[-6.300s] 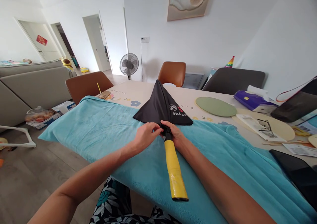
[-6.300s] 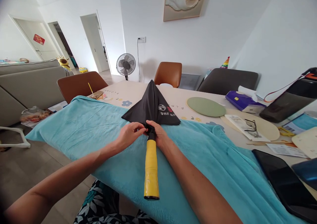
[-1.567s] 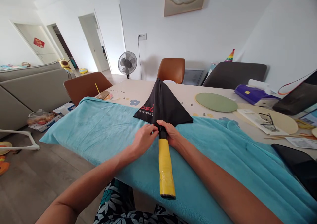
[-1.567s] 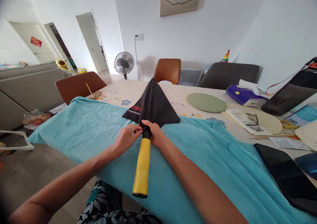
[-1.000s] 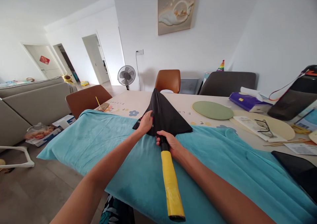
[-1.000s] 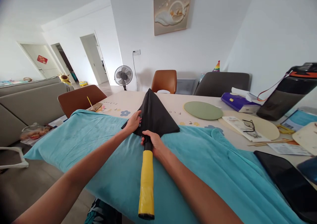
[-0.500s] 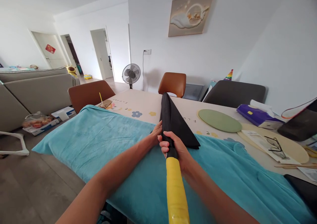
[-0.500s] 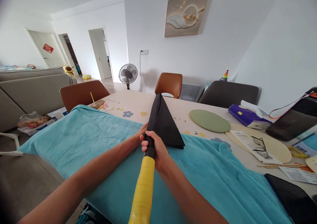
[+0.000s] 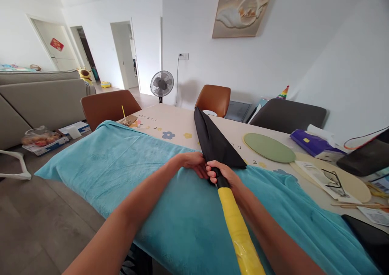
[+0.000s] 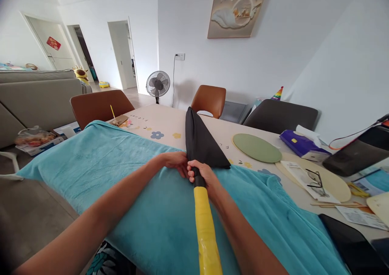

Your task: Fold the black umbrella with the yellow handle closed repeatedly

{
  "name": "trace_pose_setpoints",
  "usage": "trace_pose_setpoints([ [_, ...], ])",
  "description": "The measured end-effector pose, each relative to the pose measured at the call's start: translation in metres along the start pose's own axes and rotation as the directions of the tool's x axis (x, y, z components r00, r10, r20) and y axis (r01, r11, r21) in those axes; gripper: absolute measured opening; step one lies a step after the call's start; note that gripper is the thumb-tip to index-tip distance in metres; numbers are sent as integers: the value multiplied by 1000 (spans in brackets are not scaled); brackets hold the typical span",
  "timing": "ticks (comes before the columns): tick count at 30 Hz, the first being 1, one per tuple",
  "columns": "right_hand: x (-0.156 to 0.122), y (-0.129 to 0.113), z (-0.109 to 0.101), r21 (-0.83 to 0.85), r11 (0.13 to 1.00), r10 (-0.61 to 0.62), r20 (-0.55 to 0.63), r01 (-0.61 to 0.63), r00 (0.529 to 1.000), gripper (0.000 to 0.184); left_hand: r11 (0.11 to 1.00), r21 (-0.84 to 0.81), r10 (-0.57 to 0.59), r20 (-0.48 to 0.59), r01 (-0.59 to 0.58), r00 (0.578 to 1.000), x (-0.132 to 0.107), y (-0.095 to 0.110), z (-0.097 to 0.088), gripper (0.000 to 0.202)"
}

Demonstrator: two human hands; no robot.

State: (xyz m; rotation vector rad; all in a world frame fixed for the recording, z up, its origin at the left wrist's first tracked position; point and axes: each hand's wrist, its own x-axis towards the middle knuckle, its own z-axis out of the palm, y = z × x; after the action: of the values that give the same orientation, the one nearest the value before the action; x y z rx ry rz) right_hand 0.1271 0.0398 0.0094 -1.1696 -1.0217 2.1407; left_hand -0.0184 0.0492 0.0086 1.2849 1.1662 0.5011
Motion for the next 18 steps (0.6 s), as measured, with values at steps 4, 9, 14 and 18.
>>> trace_pose_setpoints([
  [4, 12, 17, 0, -10, 996, -90, -50, 89, 995, 15, 994, -112, -54, -416, 8, 908, 10, -21, -38, 20],
  [9, 19, 28, 11, 71, 989, -120, -95, 127, 988, 18, 997, 19, 66, -765, -79, 641, 18, -33, -42, 34],
  [14, 19, 29, 16, 53, 984, -168, -85, 172, 982, 14, 813, 566, 570, -725, -136, 386, 29, 5, -7, 27],
  [18, 17, 30, 19, 33, 976, -211, -84, 214, 974, 11, 415, 857, 800, -184, -305, 570, 52, 39, 23, 29],
])
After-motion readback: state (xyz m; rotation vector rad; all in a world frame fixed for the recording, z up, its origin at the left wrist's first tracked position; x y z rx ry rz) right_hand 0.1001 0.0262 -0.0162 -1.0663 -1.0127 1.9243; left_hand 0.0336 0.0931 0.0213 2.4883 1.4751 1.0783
